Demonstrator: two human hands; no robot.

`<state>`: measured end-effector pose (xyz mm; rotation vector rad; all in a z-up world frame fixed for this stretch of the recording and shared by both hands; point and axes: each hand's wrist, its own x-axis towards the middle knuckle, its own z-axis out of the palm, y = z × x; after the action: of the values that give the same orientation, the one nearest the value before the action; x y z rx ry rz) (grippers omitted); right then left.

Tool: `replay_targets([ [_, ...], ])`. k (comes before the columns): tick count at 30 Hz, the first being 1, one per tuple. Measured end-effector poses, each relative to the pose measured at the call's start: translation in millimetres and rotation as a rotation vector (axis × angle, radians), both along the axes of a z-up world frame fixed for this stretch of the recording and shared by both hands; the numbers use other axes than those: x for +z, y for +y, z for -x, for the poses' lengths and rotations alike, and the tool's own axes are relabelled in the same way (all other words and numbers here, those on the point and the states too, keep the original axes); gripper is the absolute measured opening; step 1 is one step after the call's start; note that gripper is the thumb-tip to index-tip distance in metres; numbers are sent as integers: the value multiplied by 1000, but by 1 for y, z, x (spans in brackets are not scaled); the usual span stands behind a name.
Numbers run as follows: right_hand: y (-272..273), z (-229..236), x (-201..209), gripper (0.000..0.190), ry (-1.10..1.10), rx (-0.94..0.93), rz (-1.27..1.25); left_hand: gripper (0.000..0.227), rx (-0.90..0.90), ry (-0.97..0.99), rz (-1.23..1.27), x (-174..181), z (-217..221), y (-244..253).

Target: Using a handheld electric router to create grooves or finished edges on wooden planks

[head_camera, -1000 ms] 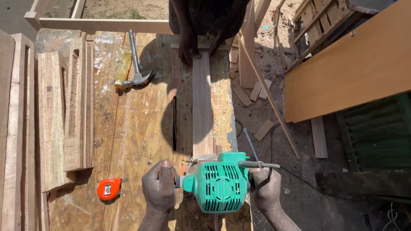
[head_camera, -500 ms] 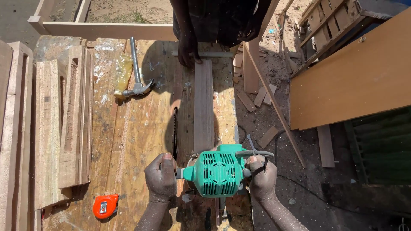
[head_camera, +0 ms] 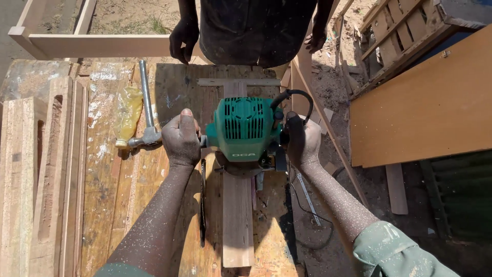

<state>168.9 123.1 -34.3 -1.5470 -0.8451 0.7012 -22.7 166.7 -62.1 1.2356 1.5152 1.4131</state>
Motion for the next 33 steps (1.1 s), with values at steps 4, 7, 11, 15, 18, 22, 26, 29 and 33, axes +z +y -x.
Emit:
replay_targets([
  [4,68,-11,-12,39,7,-26,-61,42,14,-8,-8,-8,-10,71],
  [7,133,-47,-45,37,-85,-56,-101,42,54,14,-38,-12,-18,116],
  [11,243,-116,-135,41,-54,-96,-158,40,92,-23,-102,-37,-27,189],
  [15,256,-92,-99,35,-49,-140,-92,42,117,-17,-147,-30,-32,214],
  [18,222,-57,-50,32,-70,-46,-174,42,103,-13,-128,-20,-32,209],
  [22,198,-46,-38,37,-123,110,-394,45,107,77,-44,-18,-32,201],
  [26,170,-36,-29,55,140,22,-147,44,98,36,-178,-28,-22,179],
  [29,146,-40,-31,36,12,-6,-147,45,59,11,-39,-11,-18,139],
  [33,84,-15,-3,41,72,72,-143,43,2,-8,31,9,-9,82],
])
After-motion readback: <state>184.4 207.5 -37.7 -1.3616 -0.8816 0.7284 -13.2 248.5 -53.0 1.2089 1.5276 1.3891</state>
